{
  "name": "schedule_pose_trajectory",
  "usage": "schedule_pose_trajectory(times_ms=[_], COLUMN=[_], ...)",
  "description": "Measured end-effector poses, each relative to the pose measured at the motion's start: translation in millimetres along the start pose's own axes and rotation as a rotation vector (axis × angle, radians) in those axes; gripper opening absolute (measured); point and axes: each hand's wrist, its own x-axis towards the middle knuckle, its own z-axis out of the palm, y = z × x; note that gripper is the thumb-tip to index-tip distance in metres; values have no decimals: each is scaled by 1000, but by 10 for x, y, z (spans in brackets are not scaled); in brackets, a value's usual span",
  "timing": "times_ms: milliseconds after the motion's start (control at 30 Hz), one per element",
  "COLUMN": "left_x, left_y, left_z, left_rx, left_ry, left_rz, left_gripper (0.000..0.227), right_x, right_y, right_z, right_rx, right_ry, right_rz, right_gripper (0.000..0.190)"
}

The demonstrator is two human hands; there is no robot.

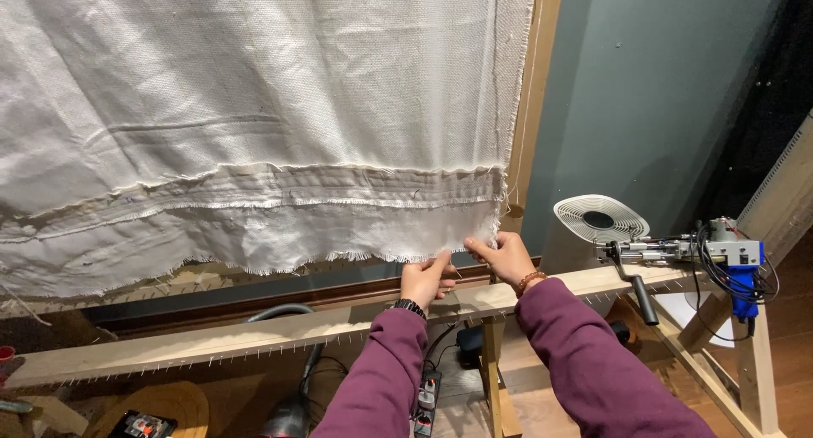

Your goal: Stretching and pinning a large piece of white fabric onto a wooden frame with pins along the edges.

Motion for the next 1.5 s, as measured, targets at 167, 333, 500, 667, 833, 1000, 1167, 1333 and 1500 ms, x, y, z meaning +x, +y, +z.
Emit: schedule_pose_trajectory(times_ms=[167, 333, 500, 667, 833, 1000, 1167, 1333, 1500], left_x=[-249, -432, -238, -277, -249, -181, -275, -337, -415], left_y=[193, 424, 460, 497, 564, 588, 617, 620, 958], left_z=[-12, -52, -164, -337, -506, -764, -1124, -1363, -1617], left_rx=[122, 116, 423, 367, 334, 267, 194, 170, 190], left_ry=[-193, -211, -3, 67, 114, 202, 276, 320, 364], left_rz=[-71, 5, 442, 465, 513, 592, 566, 538, 524], left_gripper=[45, 45, 24, 22, 21, 25, 27, 26, 27], right_x=[1, 267, 343, 452, 275, -388, -440, -637, -607], right_y=[-67, -10, -80, 62, -69, -548, -291, -443, -1120], right_z=[-72, -65, -16, 16, 84, 407, 802, 1196, 1518], right_rx=[73, 231, 70, -32, -66, 158, 337, 513, 455], right_ry=[32, 141, 243, 271, 297, 143, 47, -227, -479], right_rz=[-54, -184, -220, -221, -288, -98, 23, 266, 322], right_gripper=[26, 24, 39, 43, 53, 36, 34, 40, 37])
